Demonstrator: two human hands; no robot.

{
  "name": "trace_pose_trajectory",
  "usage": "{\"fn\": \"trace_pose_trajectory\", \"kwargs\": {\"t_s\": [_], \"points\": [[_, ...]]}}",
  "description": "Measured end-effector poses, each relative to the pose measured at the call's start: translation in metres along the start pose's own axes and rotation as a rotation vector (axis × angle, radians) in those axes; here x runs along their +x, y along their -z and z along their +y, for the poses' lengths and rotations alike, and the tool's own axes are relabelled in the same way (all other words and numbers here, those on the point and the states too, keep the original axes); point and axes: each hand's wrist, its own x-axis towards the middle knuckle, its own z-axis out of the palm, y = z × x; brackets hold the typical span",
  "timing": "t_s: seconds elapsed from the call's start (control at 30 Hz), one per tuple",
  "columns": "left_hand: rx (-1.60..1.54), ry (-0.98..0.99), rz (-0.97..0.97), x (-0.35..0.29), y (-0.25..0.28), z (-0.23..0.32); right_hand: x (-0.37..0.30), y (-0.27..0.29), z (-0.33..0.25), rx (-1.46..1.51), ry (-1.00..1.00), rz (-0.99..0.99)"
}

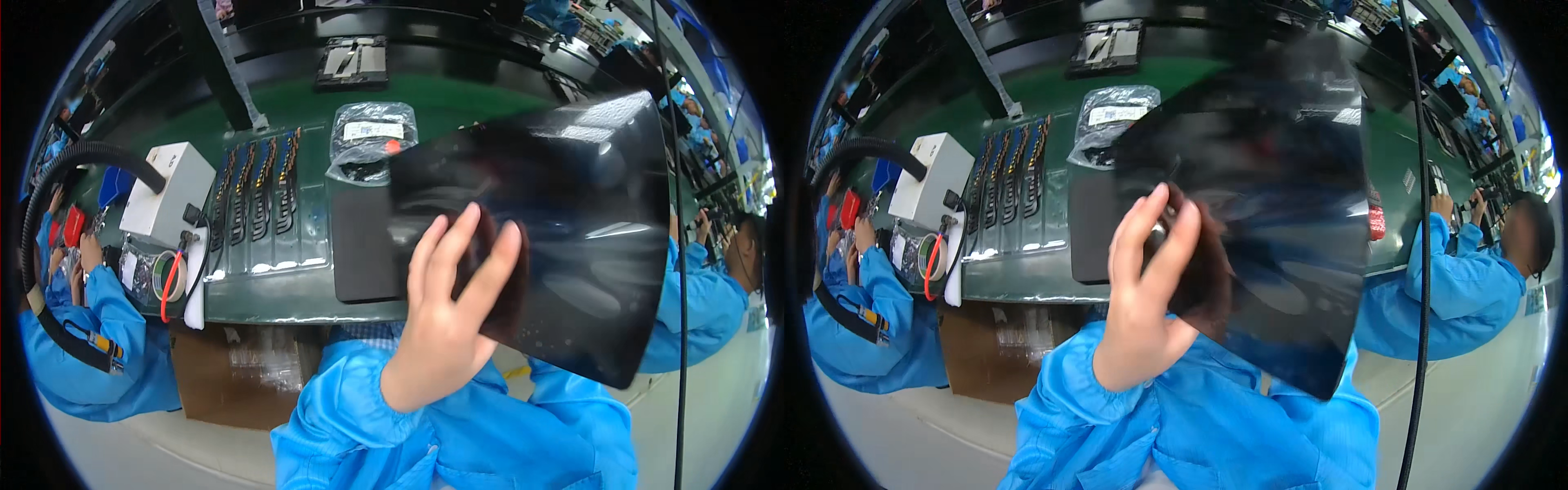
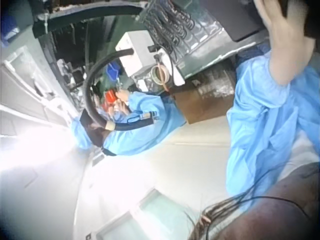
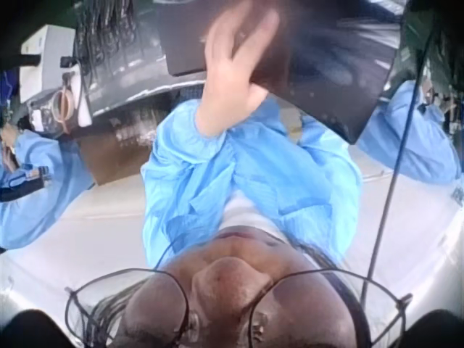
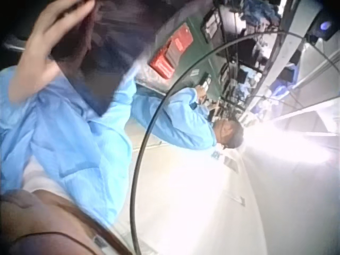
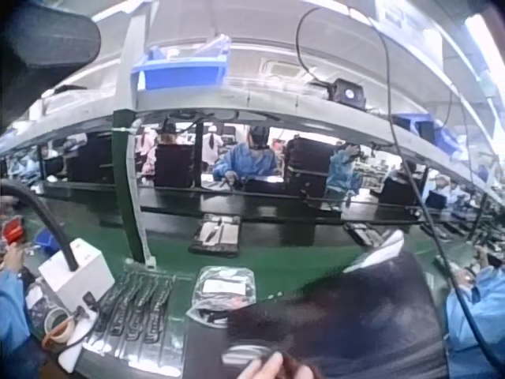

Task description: Assembling internal components and cables of a tablet device on a production line.

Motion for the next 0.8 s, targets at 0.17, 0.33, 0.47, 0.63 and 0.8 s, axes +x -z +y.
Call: {"fn": "trace_pose_trajectory", "kwargs": {"t_s": [0.17, 0.33, 0.47, 0.63, 0.8], "points": [[0.571, -0.033, -0.039, -0.021, -0.008, 0.008, 0.002, 0.009, -0.002, -0.067, 0.091, 0.044], [0.796, -0.087, 0.076, -0.031, -0.017, -0.003, 0.001, 0.012, 0.003, -0.128, 0.143, 0.07], [0.827, -0.108, 0.091, -0.031, -0.014, -0.004, 0.003, 0.012, -0.002, -0.193, 0.2, 0.081], [-0.081, -0.032, 0.045, 0.0, -0.018, -0.013, 0.013, 0.005, -0.018, -0.265, 0.294, 0.054], [-0.727, 0.653, -0.065, -0.011, -0.033, -0.039, 0.055, -0.006, -0.001, -0.827, 0.533, -0.153]]}}
